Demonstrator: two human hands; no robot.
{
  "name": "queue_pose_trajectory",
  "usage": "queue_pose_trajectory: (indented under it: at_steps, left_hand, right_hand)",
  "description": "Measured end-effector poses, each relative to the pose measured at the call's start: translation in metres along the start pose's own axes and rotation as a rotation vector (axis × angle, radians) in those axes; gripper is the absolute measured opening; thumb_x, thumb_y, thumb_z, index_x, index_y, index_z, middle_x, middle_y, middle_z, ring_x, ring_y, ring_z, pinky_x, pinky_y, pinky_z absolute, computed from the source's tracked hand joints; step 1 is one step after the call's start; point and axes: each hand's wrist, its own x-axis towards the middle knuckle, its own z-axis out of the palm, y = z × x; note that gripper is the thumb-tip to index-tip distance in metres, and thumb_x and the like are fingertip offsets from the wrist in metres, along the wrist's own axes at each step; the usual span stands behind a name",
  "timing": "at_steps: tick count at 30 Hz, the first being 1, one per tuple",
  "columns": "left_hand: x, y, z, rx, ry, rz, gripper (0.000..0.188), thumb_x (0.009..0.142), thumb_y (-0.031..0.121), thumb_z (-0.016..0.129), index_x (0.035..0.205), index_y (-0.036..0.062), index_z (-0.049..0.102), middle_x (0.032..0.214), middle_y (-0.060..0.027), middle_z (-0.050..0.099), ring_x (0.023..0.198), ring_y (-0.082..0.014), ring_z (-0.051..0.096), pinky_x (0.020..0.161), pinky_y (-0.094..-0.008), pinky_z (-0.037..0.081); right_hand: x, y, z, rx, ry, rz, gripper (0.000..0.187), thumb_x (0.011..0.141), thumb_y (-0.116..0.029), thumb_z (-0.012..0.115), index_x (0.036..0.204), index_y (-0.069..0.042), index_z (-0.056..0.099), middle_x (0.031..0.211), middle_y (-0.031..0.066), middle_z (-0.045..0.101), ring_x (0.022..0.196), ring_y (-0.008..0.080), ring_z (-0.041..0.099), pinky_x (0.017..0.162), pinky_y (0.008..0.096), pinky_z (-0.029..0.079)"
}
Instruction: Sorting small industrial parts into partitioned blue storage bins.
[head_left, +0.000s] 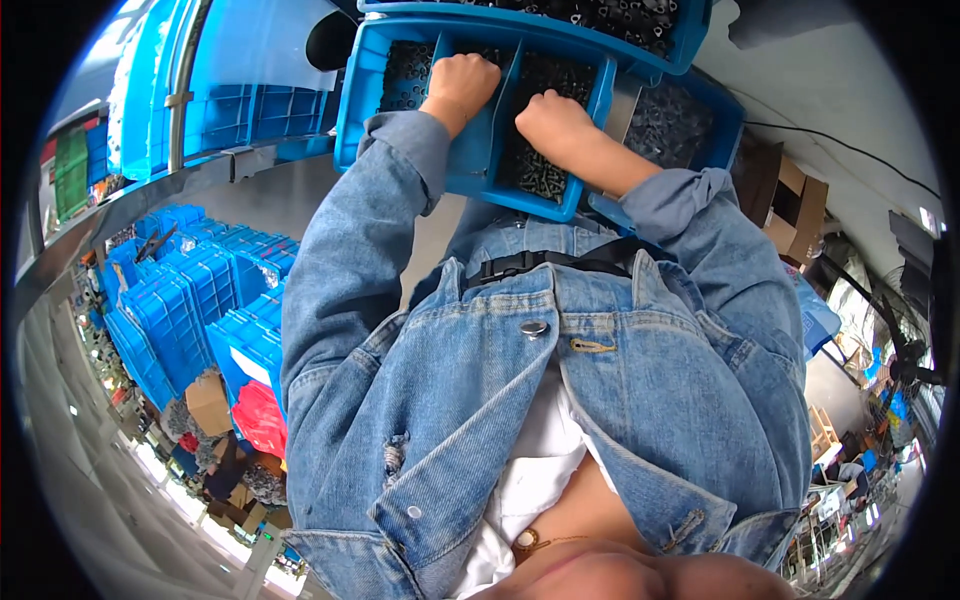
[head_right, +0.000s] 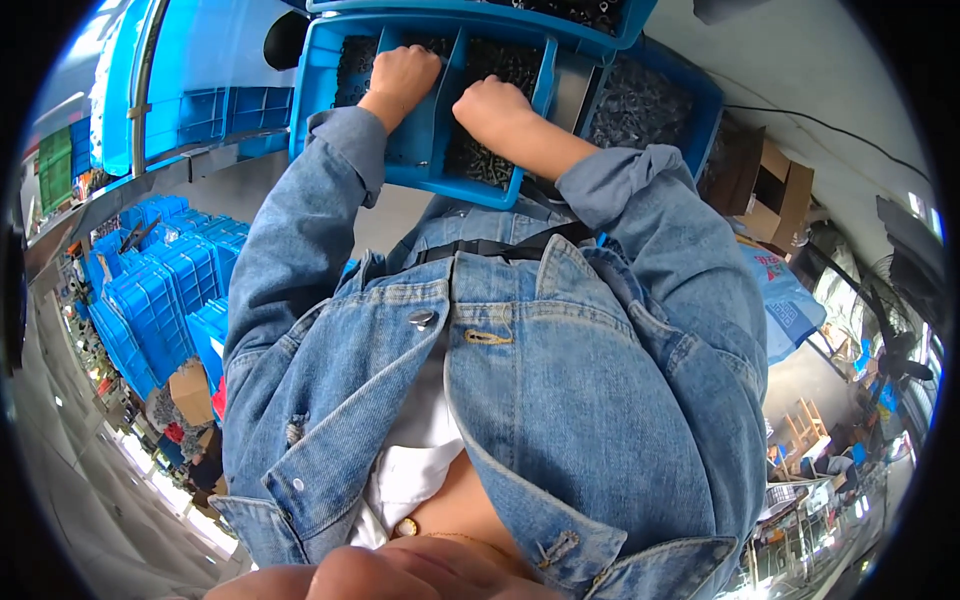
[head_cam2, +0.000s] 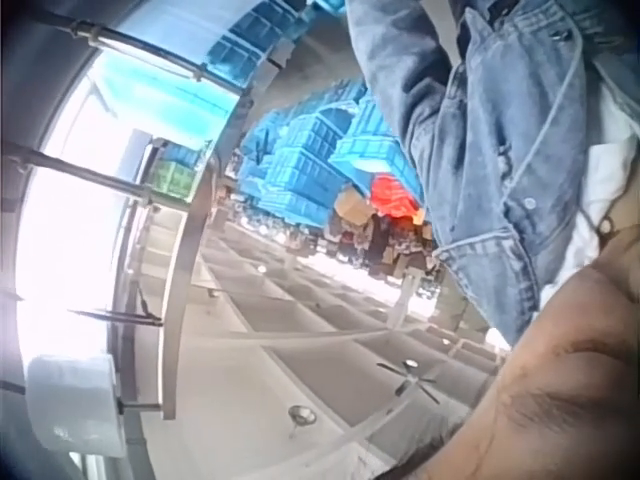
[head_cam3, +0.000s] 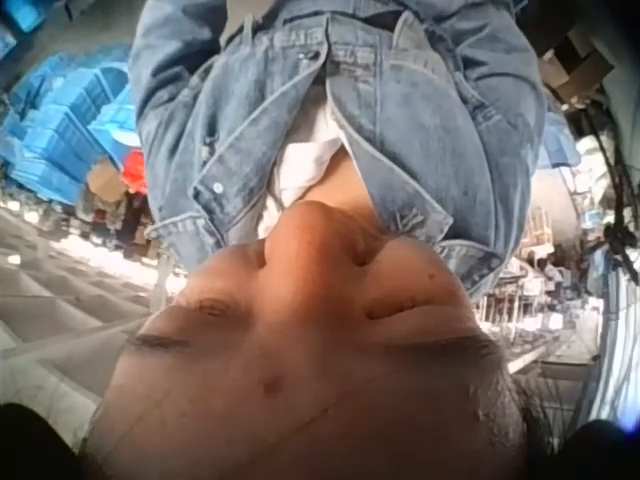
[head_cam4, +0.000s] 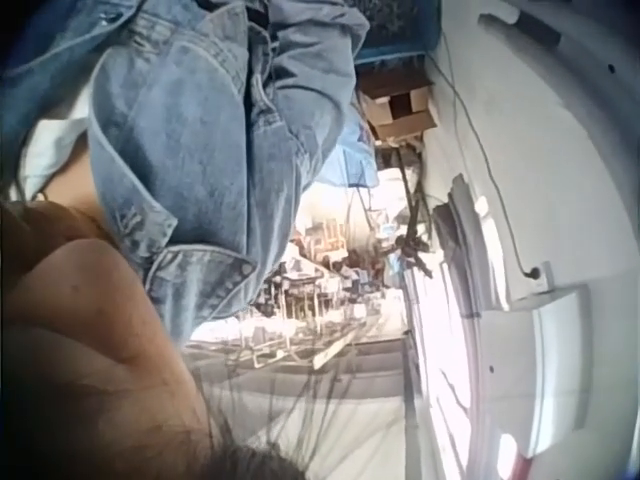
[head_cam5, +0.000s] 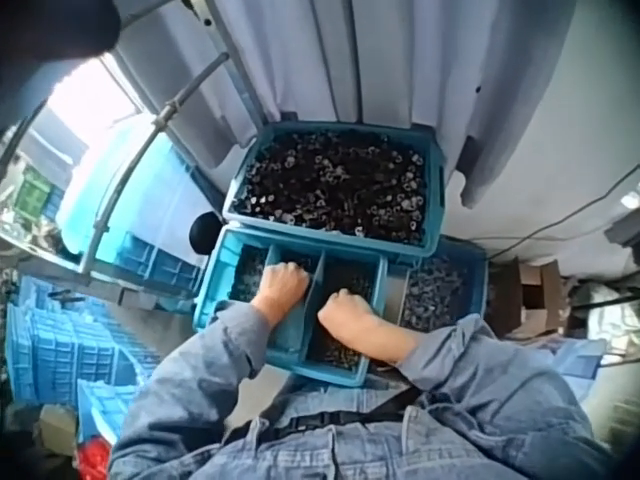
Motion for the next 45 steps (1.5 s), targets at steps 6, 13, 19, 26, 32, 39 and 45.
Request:
queue_pose_trajectory:
  at_steps: [6, 13, 19, 26, 32, 39, 45]
  left_hand:
    - [-0.012, -0.026, -0.023, -0.804, 0.148, -0.114, 0.016, 0.083, 0.013, 0.048, 0.073, 0.0049, 0.058, 0.073, -0.0076, 0.060, 0.057, -0.0167, 0.056, 0.053, -0.0266, 0.046]
    - [-0.049, -0.060, -0.057, -1.888, -0.200, -0.287, 0.018, 0.084, 0.017, 0.047, 0.072, 0.0062, 0.055, 0.066, -0.0028, 0.049, 0.054, -0.0108, 0.040, 0.048, -0.0222, 0.032]
    - [-0.056, -0.061, -0.057, -1.642, -0.193, -0.238, 0.018, 0.083, 0.015, 0.049, 0.070, 0.0081, 0.059, 0.069, -0.0006, 0.050, 0.060, -0.0102, 0.045, 0.051, -0.0222, 0.032]
    - [-0.017, -0.032, -0.020, 0.049, 0.329, 0.110, 0.012, 0.077, 0.014, 0.055, 0.076, 0.0116, 0.067, 0.075, -0.0024, 0.060, 0.070, -0.0147, 0.055, 0.056, -0.0262, 0.035]
    - [-0.008, -0.016, 0.000, 0.228, 0.064, 0.370, 0.011, 0.074, 0.015, 0.057, 0.073, 0.0143, 0.068, 0.080, -0.0056, 0.064, 0.080, -0.0187, 0.059, 0.068, -0.0321, 0.039]
    - [-0.031, -0.024, -0.010, -0.150, 0.091, 0.267, 0.011, 0.071, 0.019, 0.060, 0.075, 0.0109, 0.066, 0.077, -0.0089, 0.063, 0.075, -0.0226, 0.061, 0.063, -0.0344, 0.044]
    - [-0.082, -0.040, -0.051, -0.854, 0.022, 0.246, 0.025, 0.067, 0.024, 0.063, 0.083, 0.0040, 0.062, 0.065, -0.0122, 0.059, 0.060, -0.0260, 0.059, 0.051, -0.0359, 0.044]
  right_hand:
    - [0.010, 0.014, -0.006, 0.167, 0.044, -0.032, 0.008, 0.069, -0.002, 0.058, 0.074, -0.003, 0.065, 0.075, 0.0165, 0.063, 0.077, 0.0329, 0.064, 0.066, 0.0401, 0.054]
    - [0.009, 0.009, -0.008, 0.105, 0.042, 0.030, 0.009, 0.068, -0.001, 0.061, 0.075, -0.002, 0.066, 0.079, 0.0168, 0.064, 0.076, 0.0318, 0.065, 0.065, 0.0388, 0.054]
    - [-0.017, 0.013, -0.022, 0.357, 0.175, 0.092, 0.005, 0.069, 0.000, 0.059, 0.073, 0.000, 0.062, 0.069, 0.0136, 0.062, 0.068, 0.0273, 0.063, 0.061, 0.0338, 0.053]
    - [-0.093, -0.012, -0.039, 2.102, 0.098, 0.170, 0.017, 0.080, -0.015, 0.059, 0.086, 0.000, 0.057, 0.077, 0.0040, 0.054, 0.068, 0.0140, 0.056, 0.056, 0.0257, 0.047]
    - [-0.069, -0.021, -0.031, 2.674, 0.017, 0.035, 0.022, 0.085, -0.024, 0.055, 0.080, -0.004, 0.052, 0.073, 0.0046, 0.053, 0.061, 0.0111, 0.052, 0.048, 0.0209, 0.039]
    - [0.065, 0.081, -0.081, 1.101, 0.804, 0.522, 0.036, 0.087, -0.038, 0.055, 0.076, -0.004, 0.055, 0.060, 0.0009, 0.050, 0.044, 0.0109, 0.044, 0.040, 0.0250, 0.033]
    - [0.141, 0.188, -0.028, 0.039, 0.623, 0.582, 0.035, 0.088, -0.038, 0.053, 0.088, -0.003, 0.057, 0.061, 0.0010, 0.050, 0.047, 0.0105, 0.047, 0.041, 0.0264, 0.033]
